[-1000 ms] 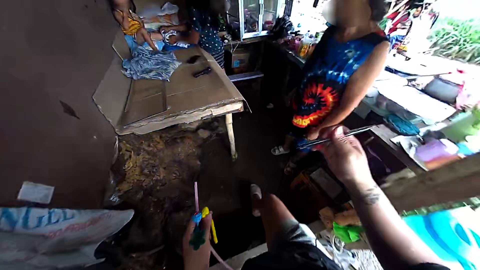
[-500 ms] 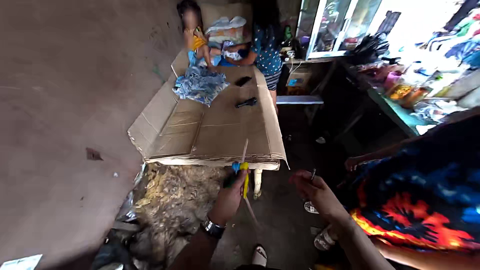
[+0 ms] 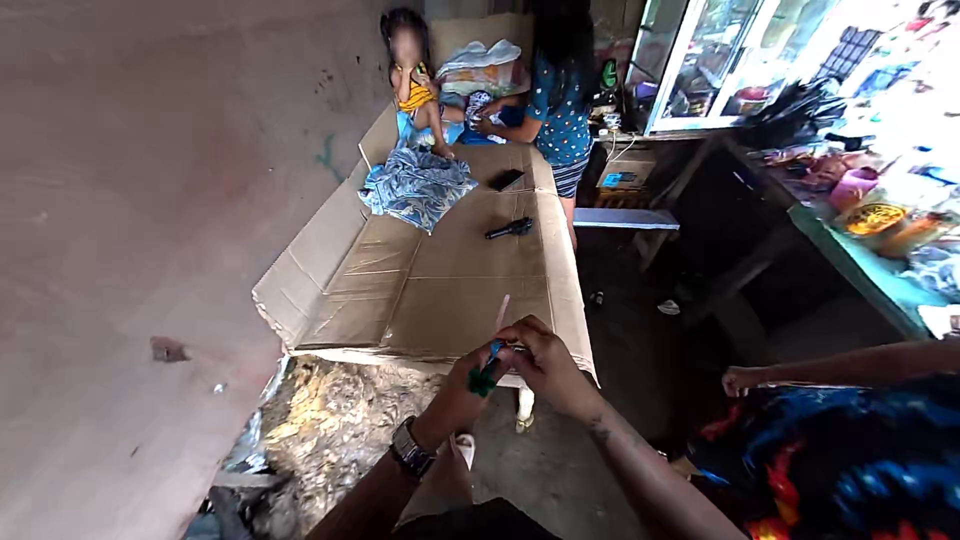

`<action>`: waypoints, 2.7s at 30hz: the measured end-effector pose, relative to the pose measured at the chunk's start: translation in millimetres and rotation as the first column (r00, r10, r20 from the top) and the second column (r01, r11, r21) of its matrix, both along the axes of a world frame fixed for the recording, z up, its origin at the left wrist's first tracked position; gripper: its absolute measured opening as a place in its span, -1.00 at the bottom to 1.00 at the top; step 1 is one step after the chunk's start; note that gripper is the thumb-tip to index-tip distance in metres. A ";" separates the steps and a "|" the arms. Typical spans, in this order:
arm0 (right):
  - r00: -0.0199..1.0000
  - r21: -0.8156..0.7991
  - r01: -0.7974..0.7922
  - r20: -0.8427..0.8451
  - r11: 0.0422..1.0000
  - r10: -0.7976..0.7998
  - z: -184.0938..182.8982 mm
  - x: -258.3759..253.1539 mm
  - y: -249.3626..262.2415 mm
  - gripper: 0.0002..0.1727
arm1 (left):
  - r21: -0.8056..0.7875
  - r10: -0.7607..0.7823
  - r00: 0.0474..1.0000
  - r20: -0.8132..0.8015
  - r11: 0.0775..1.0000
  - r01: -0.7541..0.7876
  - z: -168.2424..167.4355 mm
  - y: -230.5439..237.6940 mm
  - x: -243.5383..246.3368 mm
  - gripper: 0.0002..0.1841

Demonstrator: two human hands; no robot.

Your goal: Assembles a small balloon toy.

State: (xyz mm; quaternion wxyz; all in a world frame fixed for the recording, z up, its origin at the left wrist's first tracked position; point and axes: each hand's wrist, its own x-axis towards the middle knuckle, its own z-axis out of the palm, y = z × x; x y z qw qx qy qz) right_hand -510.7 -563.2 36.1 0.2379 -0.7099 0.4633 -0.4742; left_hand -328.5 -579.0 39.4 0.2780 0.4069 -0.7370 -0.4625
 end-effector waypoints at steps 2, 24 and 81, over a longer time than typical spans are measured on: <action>0.986 0.106 0.127 0.098 0.986 -0.137 -3.8 -14.7 -22.2 -0.66 | -0.010 -0.058 0.989 0.134 0.998 0.060 -4.8 -38.4 4.3 -0.71; 0.840 0.905 -0.073 0.282 0.418 -0.463 -142.5 36.5 -264.4 -0.61 | 0.123 -0.173 0.921 0.348 0.983 0.138 -133.8 -354.2 40.4 -0.45; 0.934 0.505 0.074 0.268 0.860 -0.237 -36.2 -2.1 -149.9 -0.71 | -0.179 -0.535 0.820 -0.204 0.844 0.506 -40.7 -266.8 -14.2 -0.74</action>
